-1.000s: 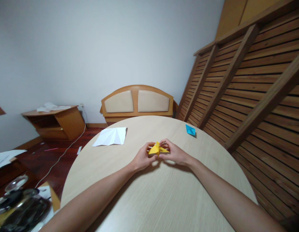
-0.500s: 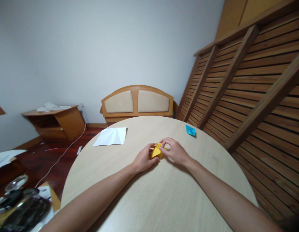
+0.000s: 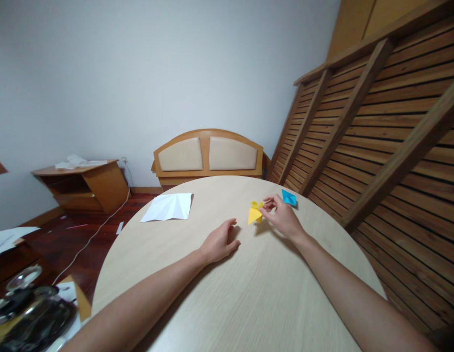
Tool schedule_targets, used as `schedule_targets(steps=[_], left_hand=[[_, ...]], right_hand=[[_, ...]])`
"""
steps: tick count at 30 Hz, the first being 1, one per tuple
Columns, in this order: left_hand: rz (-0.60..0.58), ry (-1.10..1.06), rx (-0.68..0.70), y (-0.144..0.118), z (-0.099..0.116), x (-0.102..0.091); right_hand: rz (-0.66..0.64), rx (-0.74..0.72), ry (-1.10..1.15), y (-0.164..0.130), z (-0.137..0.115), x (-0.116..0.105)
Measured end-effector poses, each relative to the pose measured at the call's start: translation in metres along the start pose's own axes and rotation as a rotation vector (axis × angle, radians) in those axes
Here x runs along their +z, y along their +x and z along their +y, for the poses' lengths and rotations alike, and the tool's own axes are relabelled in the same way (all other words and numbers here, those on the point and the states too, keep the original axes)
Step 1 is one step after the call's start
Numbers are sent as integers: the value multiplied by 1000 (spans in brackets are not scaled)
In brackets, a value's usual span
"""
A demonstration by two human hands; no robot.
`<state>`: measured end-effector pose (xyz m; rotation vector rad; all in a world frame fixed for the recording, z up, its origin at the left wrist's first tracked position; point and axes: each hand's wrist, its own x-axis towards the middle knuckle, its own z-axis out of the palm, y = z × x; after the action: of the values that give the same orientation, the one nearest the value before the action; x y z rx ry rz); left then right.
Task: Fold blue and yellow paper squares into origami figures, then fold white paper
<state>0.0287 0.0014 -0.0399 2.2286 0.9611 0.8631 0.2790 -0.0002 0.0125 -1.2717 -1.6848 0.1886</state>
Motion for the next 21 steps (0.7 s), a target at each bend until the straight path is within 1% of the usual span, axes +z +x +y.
schedule_targets(steps=[2,4,6,7,9,12,16,19,21], left_hand=[[-1,45,4,-1,0,0],[-2,82,11,-2,0,0],[-10,124,14,-2,0,0],[-17,145,16,-2,1,0],[-35,186,22,-2,4,-1],[-75,252,36,-1,9,-3],[-109,317,51,-1,13,-5],[-114,327,73,-1,13,-5],[-115,328,79,-1,12,-5]], right_hand=[[166,61,-81,6,17,-17],[294,147,-209,9,37,-34],[380,211,-304,9,57,-49],[395,237,-339,9,65,-54],[416,280,-401,7,78,-62],[399,335,-498,4,89,-65],[328,392,-597,3,95,-62],[282,410,-610,3,97,-61],[278,408,-605,3,96,-61]])
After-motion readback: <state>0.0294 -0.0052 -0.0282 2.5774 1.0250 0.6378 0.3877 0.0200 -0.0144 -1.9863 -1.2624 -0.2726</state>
